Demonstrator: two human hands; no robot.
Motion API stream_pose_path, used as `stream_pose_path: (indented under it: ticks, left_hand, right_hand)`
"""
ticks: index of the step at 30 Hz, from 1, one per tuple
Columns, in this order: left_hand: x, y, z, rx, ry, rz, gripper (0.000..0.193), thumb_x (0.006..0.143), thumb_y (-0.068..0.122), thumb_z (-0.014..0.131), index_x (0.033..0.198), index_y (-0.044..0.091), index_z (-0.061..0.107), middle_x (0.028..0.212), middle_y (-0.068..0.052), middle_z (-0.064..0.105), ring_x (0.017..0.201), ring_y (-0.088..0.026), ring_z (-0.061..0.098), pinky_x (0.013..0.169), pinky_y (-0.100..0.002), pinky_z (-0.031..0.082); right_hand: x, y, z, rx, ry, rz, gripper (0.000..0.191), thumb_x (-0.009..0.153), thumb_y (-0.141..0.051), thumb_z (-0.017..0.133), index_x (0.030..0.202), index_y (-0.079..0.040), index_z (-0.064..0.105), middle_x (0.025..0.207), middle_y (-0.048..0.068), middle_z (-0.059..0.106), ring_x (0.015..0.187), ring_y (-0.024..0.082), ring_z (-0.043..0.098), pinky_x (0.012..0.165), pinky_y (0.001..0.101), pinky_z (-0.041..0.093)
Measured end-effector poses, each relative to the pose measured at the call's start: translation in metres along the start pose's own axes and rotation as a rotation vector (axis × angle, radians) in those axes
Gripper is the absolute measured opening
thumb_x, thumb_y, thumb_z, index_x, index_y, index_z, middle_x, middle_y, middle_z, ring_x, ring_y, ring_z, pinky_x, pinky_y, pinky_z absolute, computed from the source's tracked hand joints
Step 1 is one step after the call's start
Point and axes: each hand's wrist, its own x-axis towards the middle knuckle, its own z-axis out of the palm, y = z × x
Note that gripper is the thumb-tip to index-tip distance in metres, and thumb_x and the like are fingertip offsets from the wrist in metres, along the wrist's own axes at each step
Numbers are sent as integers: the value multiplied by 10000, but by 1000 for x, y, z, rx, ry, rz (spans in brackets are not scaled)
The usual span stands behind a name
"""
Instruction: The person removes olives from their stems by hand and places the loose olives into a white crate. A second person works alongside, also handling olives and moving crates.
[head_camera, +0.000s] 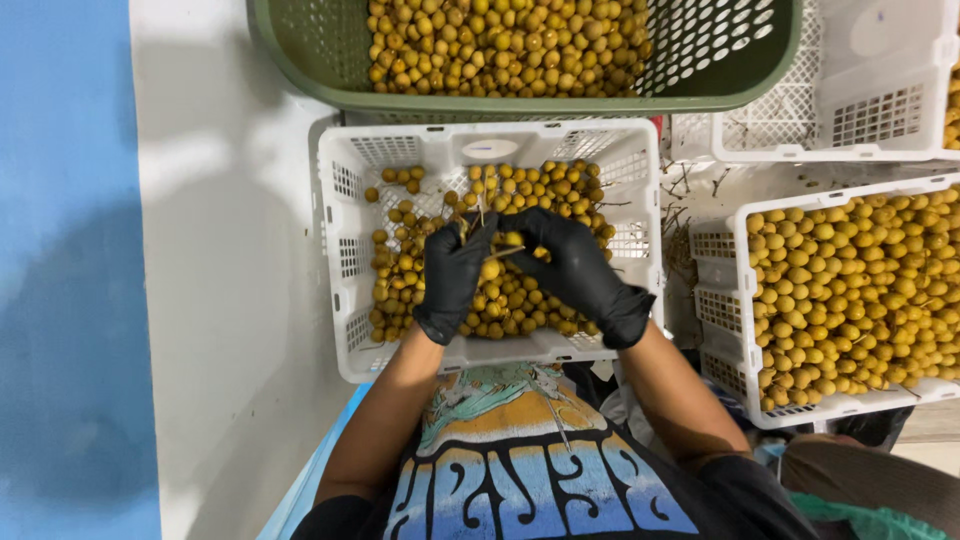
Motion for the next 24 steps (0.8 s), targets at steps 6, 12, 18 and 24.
stream_pose_path:
  ticks: [6, 12, 18, 24]
  left_hand:
    - [16, -5, -27, -651, -105, -147, 202, 1076, 234, 645, 1036, 46, 708, 754, 52, 597, 669, -79, 555, 612, -279, 470]
    - [30, 1, -46, -1030, -205, -168, 235, 1092, 331, 553, 1061, 117, 646, 623, 72, 326, 621, -96, 358, 557, -271, 357]
    - [39, 28, -69, -1117, -229, -1, 247, 1136, 347, 510, 1067, 141, 629, 620, 82, 250, 630, -81, 306, 553, -256, 296]
    - [42, 47, -82, -1053, -60, 95, 238, 1147, 320, 502, 1048, 134, 612, 665, 66, 250, 633, -89, 298, 570, -270, 299]
  right_hand:
    - [32, -38, -57, 3, -248, -17, 347, 950, -103, 744, 1292, -128, 690, 1188, 118, 757, 1022, 236, 751, 813, 332, 616]
    - [64, -57, -100, -404, 323, -253, 469, 1038, -96, 753, 1473, -101, 581, 1452, 173, 614, 1377, 324, 585, 1209, 422, 460]
    - [37, -34, -27, 181, -419, 11, 557, 921, -180, 751, 1440, -87, 571, 1493, 130, 601, 1366, 279, 579, 1129, 419, 453]
    - [7, -18, 29, 631, -379, 253, 542, 1029, -149, 647, 1547, -88, 498, 1364, 114, 591, 1152, 191, 592, 992, 325, 517]
